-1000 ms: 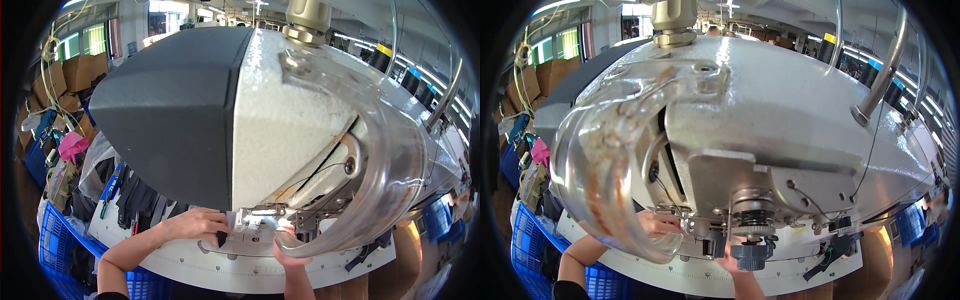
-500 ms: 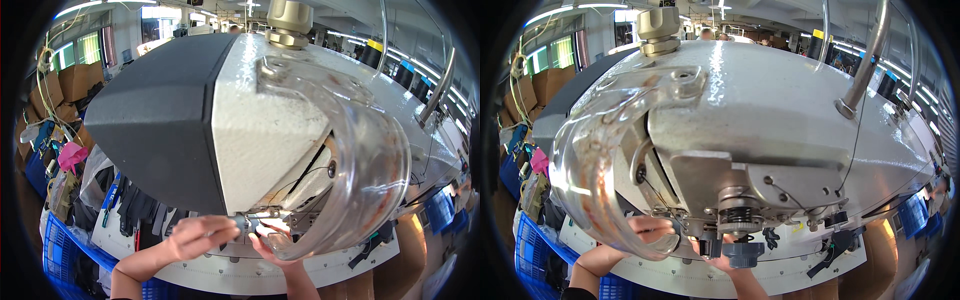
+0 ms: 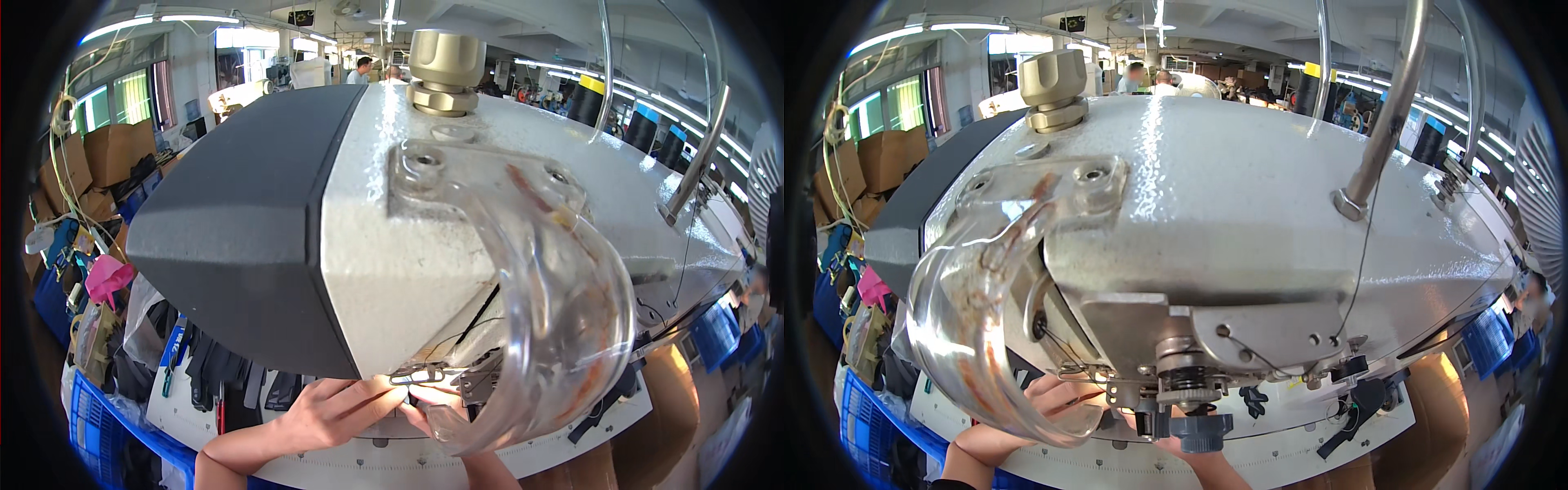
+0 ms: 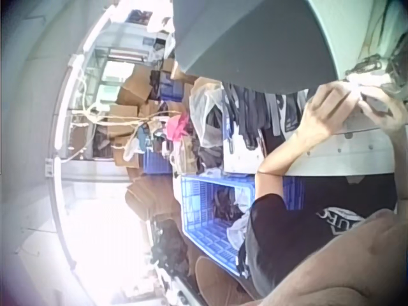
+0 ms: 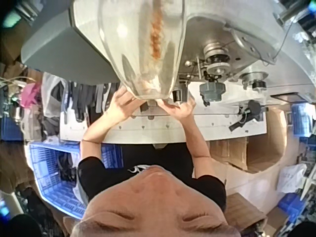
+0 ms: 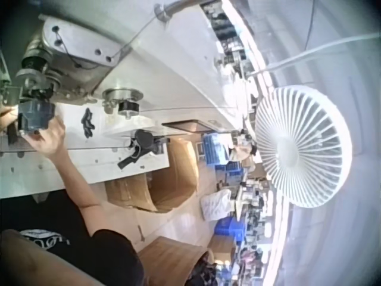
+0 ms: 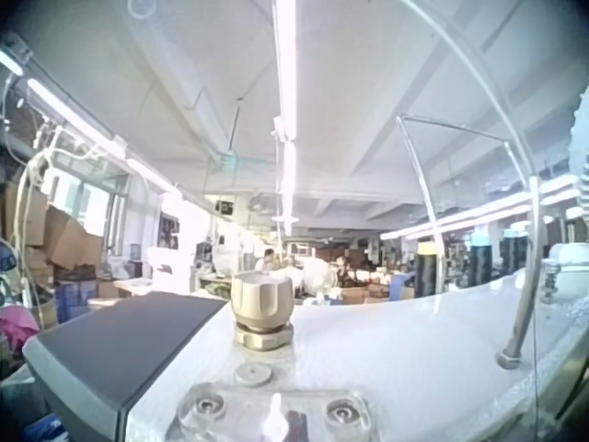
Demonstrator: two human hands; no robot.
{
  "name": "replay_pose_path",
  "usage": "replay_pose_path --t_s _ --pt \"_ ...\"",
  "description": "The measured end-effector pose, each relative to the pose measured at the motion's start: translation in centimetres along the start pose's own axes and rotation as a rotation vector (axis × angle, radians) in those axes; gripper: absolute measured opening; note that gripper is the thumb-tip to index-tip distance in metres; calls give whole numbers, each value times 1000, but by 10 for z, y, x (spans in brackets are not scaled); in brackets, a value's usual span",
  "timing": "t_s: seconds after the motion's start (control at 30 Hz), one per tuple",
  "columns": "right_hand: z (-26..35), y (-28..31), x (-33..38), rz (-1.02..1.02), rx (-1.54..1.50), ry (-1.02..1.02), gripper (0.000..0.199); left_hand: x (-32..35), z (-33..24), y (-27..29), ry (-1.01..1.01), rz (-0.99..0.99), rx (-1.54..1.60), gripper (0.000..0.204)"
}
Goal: The person sews fabric pieces using a sewing machine, then trims excess threads from the sewn pieces using thread snip scissors.
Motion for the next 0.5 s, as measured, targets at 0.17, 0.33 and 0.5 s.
replay_pose_path --t_s 0.17,0.33,0.5 --pt "-4 -6 -3 22 -66 -91 30 0 -1 2 -3 -24 3 45" --pt "-11 -8 3 24 -84 -125 29 0 -1 2 -3 -5 -5 46" --pt "-25 -12 13 139 -79 -296 30 2 -5 -3 -24 -12 -54 49"
Point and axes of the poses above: each hand's wrist, its own x-axis away from the middle knuckle, its own y-axis out of the back of the hand, z = x × y, the point moved 7 cm from there along -x, towards the middle knuckle, and after that the axes turned 11 degrees about -z, right-handed, at the moved point
